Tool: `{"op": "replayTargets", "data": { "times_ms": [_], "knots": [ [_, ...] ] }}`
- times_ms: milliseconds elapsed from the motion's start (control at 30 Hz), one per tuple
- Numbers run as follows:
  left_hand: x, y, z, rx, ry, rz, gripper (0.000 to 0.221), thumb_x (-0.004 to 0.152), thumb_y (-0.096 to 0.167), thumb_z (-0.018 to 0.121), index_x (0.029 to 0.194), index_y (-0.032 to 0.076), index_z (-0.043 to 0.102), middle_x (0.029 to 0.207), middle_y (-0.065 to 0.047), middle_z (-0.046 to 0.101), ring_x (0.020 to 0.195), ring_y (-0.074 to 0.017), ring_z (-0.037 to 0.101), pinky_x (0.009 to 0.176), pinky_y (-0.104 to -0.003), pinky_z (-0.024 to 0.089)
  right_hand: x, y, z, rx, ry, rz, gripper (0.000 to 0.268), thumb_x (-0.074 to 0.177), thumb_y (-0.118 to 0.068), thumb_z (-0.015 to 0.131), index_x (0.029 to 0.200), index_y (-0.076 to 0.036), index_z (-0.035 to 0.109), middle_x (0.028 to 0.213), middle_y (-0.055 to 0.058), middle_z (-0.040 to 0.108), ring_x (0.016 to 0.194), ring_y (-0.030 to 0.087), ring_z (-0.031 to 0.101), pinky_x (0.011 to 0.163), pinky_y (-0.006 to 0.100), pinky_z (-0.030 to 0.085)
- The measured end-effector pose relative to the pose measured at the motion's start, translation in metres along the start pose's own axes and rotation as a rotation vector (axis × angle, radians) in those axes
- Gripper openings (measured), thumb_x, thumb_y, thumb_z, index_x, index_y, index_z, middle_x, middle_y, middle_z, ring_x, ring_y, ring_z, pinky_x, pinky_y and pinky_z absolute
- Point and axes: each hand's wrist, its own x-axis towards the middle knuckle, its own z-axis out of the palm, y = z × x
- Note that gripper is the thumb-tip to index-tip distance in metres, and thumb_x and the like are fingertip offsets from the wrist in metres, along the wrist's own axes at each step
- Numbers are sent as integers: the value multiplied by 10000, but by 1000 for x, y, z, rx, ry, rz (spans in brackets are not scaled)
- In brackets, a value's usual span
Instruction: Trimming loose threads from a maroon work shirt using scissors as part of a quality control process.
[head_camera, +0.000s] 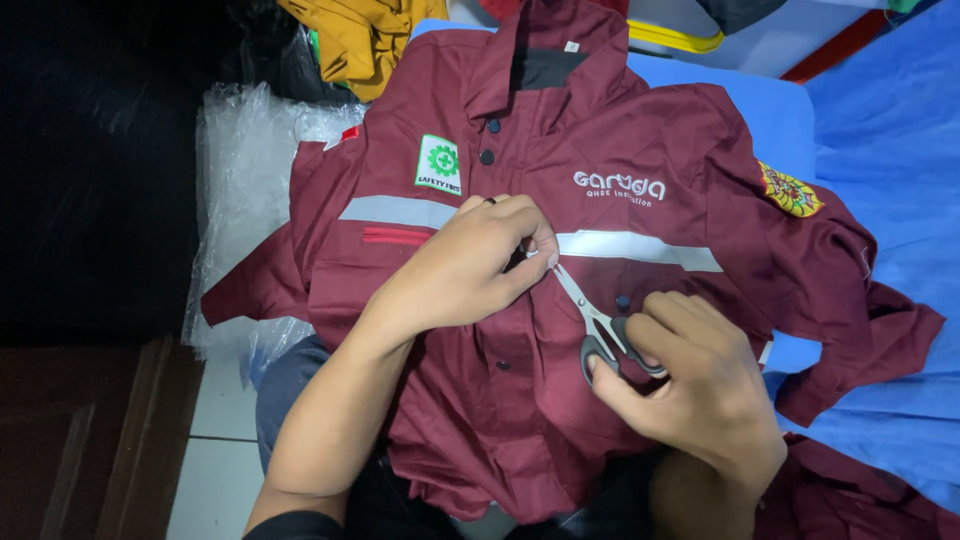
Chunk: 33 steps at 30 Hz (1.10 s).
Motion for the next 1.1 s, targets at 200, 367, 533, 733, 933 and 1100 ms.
{"op": "replayTargets", "data": {
  "times_ms": [200, 367, 533, 733, 933, 1100],
  "knots": [
    [-1, 2, -2, -9, 14, 20, 127, 1026, 207, 522, 951, 146, 604, 966, -4, 637, 842, -201, 616, 836, -350, 387, 0, -11, 4, -84, 10, 25, 387, 858, -211, 753, 657, -111, 438, 679, 46, 402, 623, 250, 446, 606, 408, 379],
    [0, 3, -3, -18, 5, 11, 110, 1009, 182, 523, 955, 140, 609, 972, -1, 634, 865, -184, 618, 838, -345, 383, -5, -16, -1, -126, 36, 10, 403, 888, -211, 736, 670, -93, 418, 659, 41, 368, 604, 242, 401, 589, 406, 373],
    [-1, 1, -3, -16, -3, 8, 119, 1022, 197, 521, 955, 143, 603, 967, -2, 630, 870, -187, 615, 836, -352, 383, -2, -15, 4, -111, 21, 11, 392, 887, -213, 741, 670, -97, 434, 663, 40, 387, 616, 245, 428, 587, 410, 376],
    [-1, 2, -4, -26, 3, 2, 93, 1004, 178, 536, 967, 134, 610, 1043, -16, 613, 899, -197, 614, 823, -371, 394, -4, -18, 9, -158, 37, 11, 373, 880, -193, 743, 690, -89, 439, 666, 47, 376, 614, 250, 411, 588, 412, 392],
    [-2, 5, -5, -77, 27, 8, 93, 1005, 166, 563, 933, 118, 597, 1076, -30, 566, 929, -191, 608, 873, -376, 425, -3, -22, 14, -188, 65, -38, 355, 884, -146, 747, 695, -76, 455, 689, 64, 384, 629, 267, 433, 592, 408, 400],
    [0, 5, -6, -102, 48, 44, 74, 986, 120, 578, 919, 91, 585, 1036, -47, 529, 798, -189, 556, 771, -348, 452, -2, -26, 15, -217, 76, -45, 375, 889, -120, 735, 682, -84, 425, 677, 52, 347, 607, 254, 386, 569, 406, 374]
  ]
}}
